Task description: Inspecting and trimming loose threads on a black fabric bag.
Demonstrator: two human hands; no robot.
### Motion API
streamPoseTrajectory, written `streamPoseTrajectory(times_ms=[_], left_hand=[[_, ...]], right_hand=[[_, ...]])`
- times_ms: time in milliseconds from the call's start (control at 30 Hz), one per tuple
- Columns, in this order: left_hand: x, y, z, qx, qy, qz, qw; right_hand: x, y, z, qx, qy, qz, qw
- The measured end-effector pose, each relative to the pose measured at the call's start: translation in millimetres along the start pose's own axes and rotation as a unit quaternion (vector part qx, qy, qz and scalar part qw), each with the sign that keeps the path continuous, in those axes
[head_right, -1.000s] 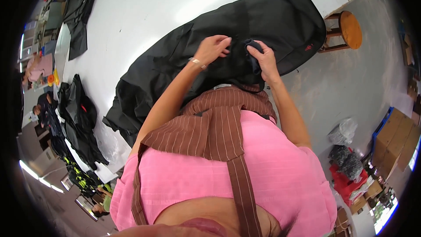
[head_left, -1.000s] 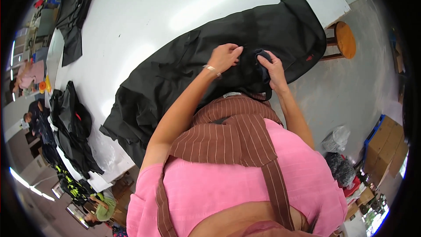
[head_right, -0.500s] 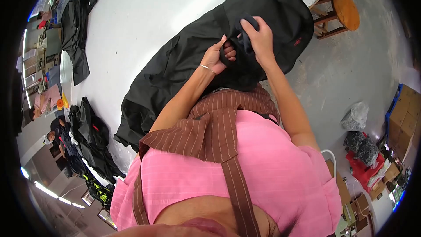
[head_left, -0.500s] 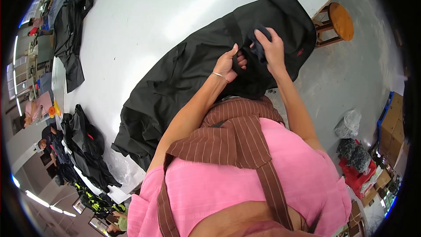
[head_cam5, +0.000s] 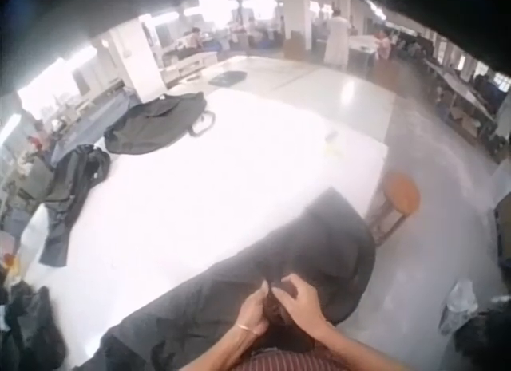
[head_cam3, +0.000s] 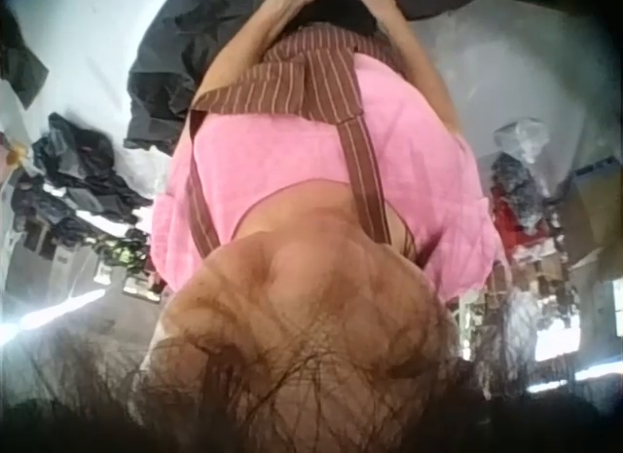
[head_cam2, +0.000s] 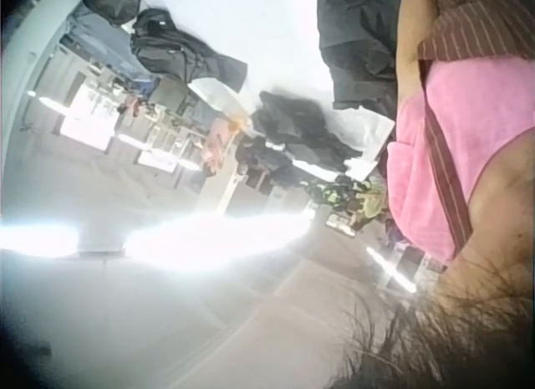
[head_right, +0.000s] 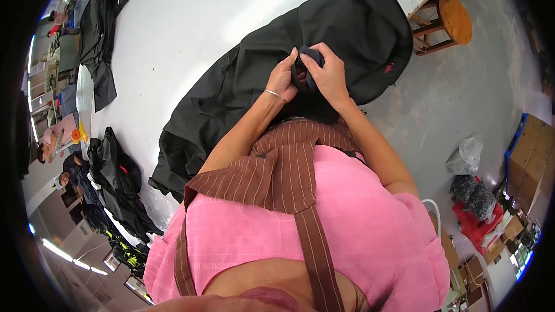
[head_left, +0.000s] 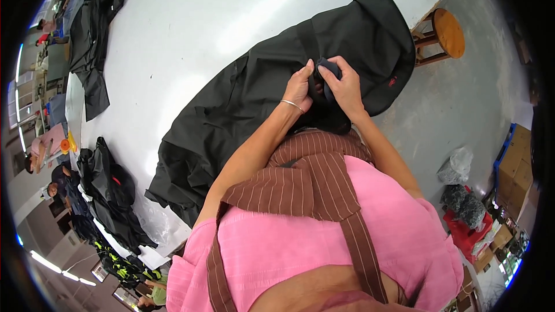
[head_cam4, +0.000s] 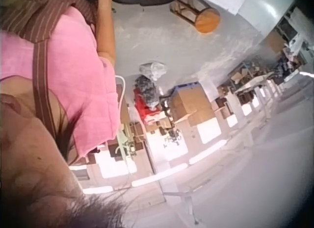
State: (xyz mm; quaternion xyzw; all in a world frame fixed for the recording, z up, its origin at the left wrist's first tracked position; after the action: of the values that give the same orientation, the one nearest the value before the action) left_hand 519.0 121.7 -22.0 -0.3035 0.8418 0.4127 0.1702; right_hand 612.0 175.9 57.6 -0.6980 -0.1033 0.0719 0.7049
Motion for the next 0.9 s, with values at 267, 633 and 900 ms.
streamPoseTrajectory(times_ms=[267, 633, 900], left_hand=[[1, -5, -12, -0.013, 0.001, 0.089, 0.996], [6, -5, -13, -0.028, 0.008, 0.004, 1.0], [0, -10, -9, -0.034, -0.052, -0.008, 0.998]], right_hand=[[-3, 14, 47, 0.002, 0.05, -0.035, 0.998], [-6, 35, 3, -0.182, -0.078, 0.085, 0.976], [1, 20, 24, -0.133, -0.073, 0.085, 0.985]])
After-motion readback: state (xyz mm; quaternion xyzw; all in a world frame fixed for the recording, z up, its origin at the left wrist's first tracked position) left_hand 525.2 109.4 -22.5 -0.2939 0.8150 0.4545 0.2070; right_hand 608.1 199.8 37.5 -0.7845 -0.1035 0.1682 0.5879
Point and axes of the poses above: each hand's wrist, its own z-axis towards the middle knuckle, its own x-axis out of the back of the hand, y = z × x, the point moved 10 cm from there along z, towards the middle knuckle, and after that the axes turned 11 degrees about z, right-handed, at the moved point
